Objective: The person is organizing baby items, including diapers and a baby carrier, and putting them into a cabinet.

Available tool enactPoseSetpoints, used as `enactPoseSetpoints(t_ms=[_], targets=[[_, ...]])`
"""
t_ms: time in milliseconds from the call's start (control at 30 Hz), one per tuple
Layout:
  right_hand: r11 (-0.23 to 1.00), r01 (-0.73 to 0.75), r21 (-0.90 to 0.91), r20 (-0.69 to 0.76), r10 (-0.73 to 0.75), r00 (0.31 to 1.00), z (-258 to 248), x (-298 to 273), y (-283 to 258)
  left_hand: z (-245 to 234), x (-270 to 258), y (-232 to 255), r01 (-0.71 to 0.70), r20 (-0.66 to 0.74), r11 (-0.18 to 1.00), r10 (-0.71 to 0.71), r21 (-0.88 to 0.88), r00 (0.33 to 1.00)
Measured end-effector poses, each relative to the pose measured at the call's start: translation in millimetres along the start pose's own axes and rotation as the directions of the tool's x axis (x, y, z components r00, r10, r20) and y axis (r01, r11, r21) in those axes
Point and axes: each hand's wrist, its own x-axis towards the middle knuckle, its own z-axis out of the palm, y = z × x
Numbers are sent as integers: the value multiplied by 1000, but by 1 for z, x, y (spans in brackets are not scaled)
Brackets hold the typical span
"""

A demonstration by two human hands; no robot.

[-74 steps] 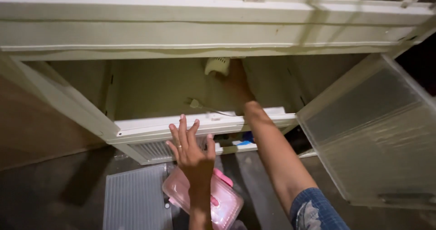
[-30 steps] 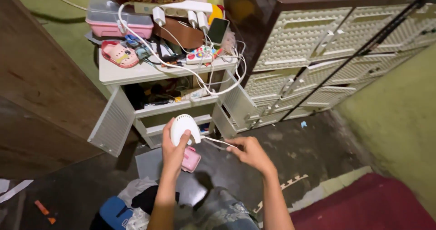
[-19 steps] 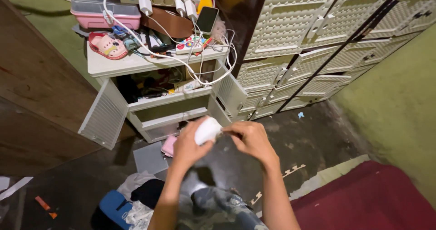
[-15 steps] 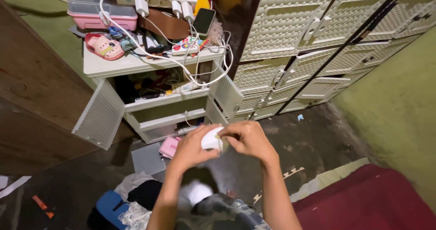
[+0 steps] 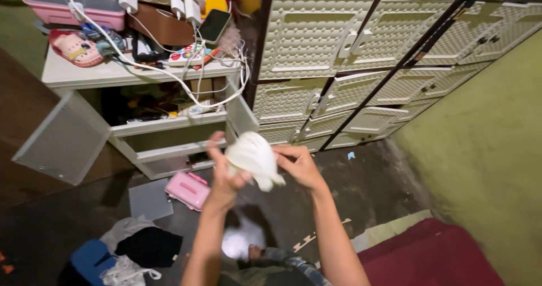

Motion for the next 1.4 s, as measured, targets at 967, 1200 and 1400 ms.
enactPoseSetpoints(t_ms=[967, 1200, 1400], targets=[[723, 87, -686, 3, -117, 993, -69, -19, -57, 54, 66, -33, -140, -246, 711, 411, 689, 878], [862, 200, -465, 119, -163, 979, -76, 15, -69, 53, 56, 18, -167, 510, 700, -314, 694, 801], [968, 33, -249, -185, -81, 979, -64, 27, -4, 62, 82, 9, -98, 79, 974, 84, 202, 993]])
